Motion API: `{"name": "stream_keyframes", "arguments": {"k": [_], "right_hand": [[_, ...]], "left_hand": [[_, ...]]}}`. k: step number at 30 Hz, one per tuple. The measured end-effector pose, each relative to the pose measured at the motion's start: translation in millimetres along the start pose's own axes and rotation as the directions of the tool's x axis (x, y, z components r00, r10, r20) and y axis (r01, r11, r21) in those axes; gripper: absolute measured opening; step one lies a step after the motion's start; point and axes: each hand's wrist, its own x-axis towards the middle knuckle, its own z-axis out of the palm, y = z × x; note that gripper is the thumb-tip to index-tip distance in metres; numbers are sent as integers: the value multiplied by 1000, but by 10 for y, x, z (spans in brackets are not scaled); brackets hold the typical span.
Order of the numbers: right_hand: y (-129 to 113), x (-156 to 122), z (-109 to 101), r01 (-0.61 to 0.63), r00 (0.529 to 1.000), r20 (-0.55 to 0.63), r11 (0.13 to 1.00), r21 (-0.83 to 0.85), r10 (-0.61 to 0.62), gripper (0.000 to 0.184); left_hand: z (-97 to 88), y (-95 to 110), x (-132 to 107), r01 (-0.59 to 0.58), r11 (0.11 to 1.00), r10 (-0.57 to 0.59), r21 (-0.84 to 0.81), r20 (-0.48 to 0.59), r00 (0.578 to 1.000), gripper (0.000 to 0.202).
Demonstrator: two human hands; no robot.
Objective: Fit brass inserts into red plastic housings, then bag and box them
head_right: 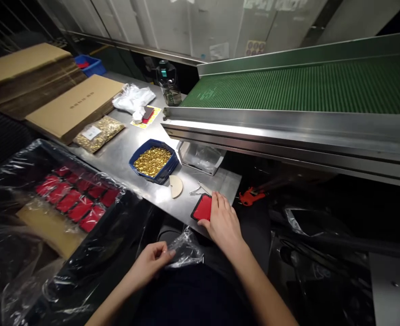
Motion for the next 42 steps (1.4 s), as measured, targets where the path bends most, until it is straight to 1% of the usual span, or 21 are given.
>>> {"name": "stream_keyframes", "arguments": {"k": [1,3,5,8,10,13,15,18,19,21,23,25,27,29,31,33,35,37,38,40,42], "right_hand": [[-13,42,64,1,1000,0,1000,-18,-1,87],[-42,73,171,-5,1000,-5,1000,-19,5,86],[-63,56,234,-36,999,-24,999,-9,35,74],[-60,23,253,-106,994,-38,994,31,107,56],[-24,13,216,-160,986,-32,984,76,162,55],[53,-60,81,-223,974,0,964,144,225,51],[77,-202,-35,-246,966,-15,941,233,257,47],[28,-548,-135,-239,948,-85,862,447,306,45],[-1,-679,-127,-213,954,-83,842,496,290,43],[-53,-919,-45,-142,984,-21,856,498,176,35],[-72,-1099,90,-73,996,81,901,427,42,24],[-60,-1207,215,-35,984,176,945,324,-24,16],[-42,-1254,280,2,965,254,974,229,-62,16],[-40,-1258,280,73,941,316,984,161,-122,21],[-57,-1233,245,144,919,352,983,117,-176,24],[-81,-1196,210,171,907,374,981,94,-194,27],[-95,-1168,190,116,916,375,989,95,-144,26],[-83,-1165,189,-4,939,343,992,127,-40,23],[-68,-1174,195,-74,949,314,985,156,22,23],[-24,-1207,218,-197,962,235,949,246,139,29],[19,-1243,245,-241,969,139,902,358,203,48]], "left_hand": [[45,-13,-17,15,1000,-14,-28,12,1000,52],[133,-28,-40,40,997,-38,-67,22,999,56],[197,-48,-37,73,993,-72,-89,18,997,61],[235,-90,26,126,987,-127,-104,-3,992,69],[232,-104,82,138,985,-141,-106,-19,990,72],[218,-77,144,129,987,-133,-95,-31,991,74],[227,-34,167,119,989,-122,-83,-33,992,75],[286,43,202,105,992,-106,-66,-18,994,76],[314,72,215,100,993,-101,-58,-7,995,75],[367,136,228,81,996,-81,-28,14,997,75],[397,208,210,38,999,-38,34,0,999,74],[398,283,153,-35,989,45,142,-64,997,70],[382,353,85,-109,952,154,287,-139,978,60],[364,418,45,-154,889,255,431,-186,949,45],[357,485,53,-178,819,332,545,-197,922,36],[364,561,84,-231,743,410,628,-153,899,33],[382,642,98,-333,651,491,682,-45,870,29],[405,707,66,-438,553,560,709,74,825,22],[417,729,36,-473,510,586,718,112,802,19],[449,749,-35,-502,448,629,740,138,765,17],[502,746,-95,-507,414,659,756,135,740,18]]}}
